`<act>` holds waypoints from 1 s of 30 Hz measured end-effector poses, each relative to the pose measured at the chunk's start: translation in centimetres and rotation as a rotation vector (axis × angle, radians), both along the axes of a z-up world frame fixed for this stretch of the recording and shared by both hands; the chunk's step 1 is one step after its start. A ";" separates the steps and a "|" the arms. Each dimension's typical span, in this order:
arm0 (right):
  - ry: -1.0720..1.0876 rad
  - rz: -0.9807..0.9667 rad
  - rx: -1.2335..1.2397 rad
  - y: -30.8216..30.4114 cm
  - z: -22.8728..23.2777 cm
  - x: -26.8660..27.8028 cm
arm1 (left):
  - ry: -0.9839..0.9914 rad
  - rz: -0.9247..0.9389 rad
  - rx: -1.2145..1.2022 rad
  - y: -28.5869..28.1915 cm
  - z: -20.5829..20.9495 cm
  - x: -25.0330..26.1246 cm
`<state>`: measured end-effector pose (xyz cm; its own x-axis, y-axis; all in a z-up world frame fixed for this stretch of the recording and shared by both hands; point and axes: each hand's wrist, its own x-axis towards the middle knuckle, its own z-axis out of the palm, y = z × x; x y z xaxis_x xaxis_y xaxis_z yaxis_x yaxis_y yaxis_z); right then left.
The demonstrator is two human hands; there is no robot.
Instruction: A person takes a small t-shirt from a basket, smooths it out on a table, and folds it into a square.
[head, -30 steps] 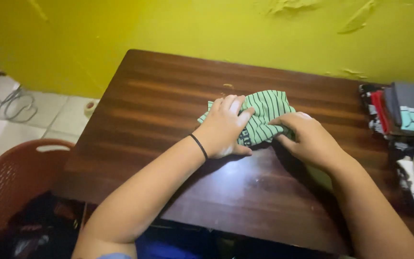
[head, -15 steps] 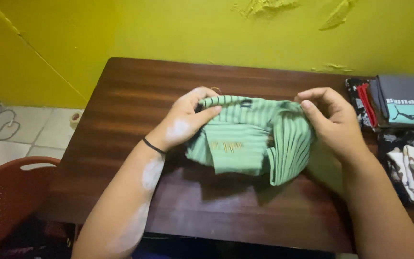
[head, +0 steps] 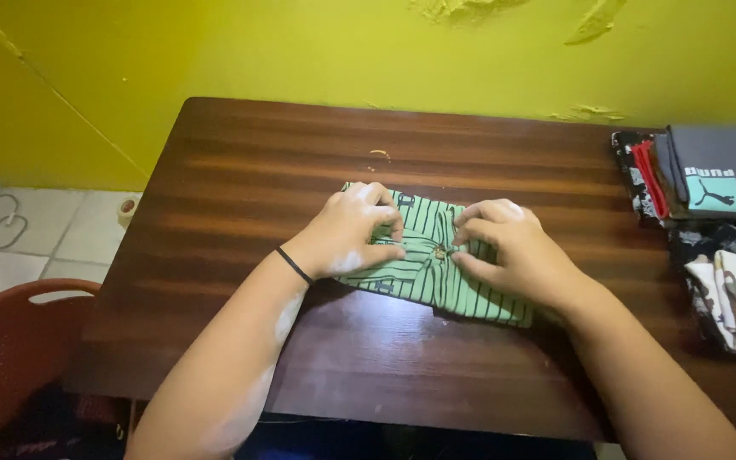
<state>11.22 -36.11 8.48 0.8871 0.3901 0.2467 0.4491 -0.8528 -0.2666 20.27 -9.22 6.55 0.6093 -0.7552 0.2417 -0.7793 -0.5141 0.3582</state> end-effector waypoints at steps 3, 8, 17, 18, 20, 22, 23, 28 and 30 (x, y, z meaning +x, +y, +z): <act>-0.107 -0.001 -0.040 -0.4 -1.3 0.6 | -0.055 -0.005 -0.017 -0.2 -0.5 0.2; -0.328 -0.034 0.185 -5.4 -1.7 2.0 | 0.071 0.087 -0.081 0.9 1.2 0.8; -0.509 -0.361 0.328 -8.8 2.4 -0.5 | 0.215 0.067 0.206 0.4 2.4 -1.2; -0.445 -0.323 0.364 -8.3 2.7 -0.7 | 0.194 0.058 0.212 0.4 2.5 -1.3; -0.281 -0.255 0.282 -6.3 3.3 -0.4 | 0.169 0.044 0.196 0.4 1.9 -0.8; -0.117 -0.183 0.200 -3.9 3.9 -0.2 | 0.145 0.032 0.180 0.3 1.9 -0.4; 0.076 -0.252 0.121 -2.4 4.2 -0.3 | 0.185 0.030 0.174 0.2 2.1 -0.3; 0.213 -0.338 -0.035 -1.6 1.6 0.9 | 0.288 0.021 0.058 0.7 2.5 0.0; 0.265 -0.371 0.000 -1.4 1.7 1.0 | 0.299 0.036 0.033 0.5 2.9 -0.2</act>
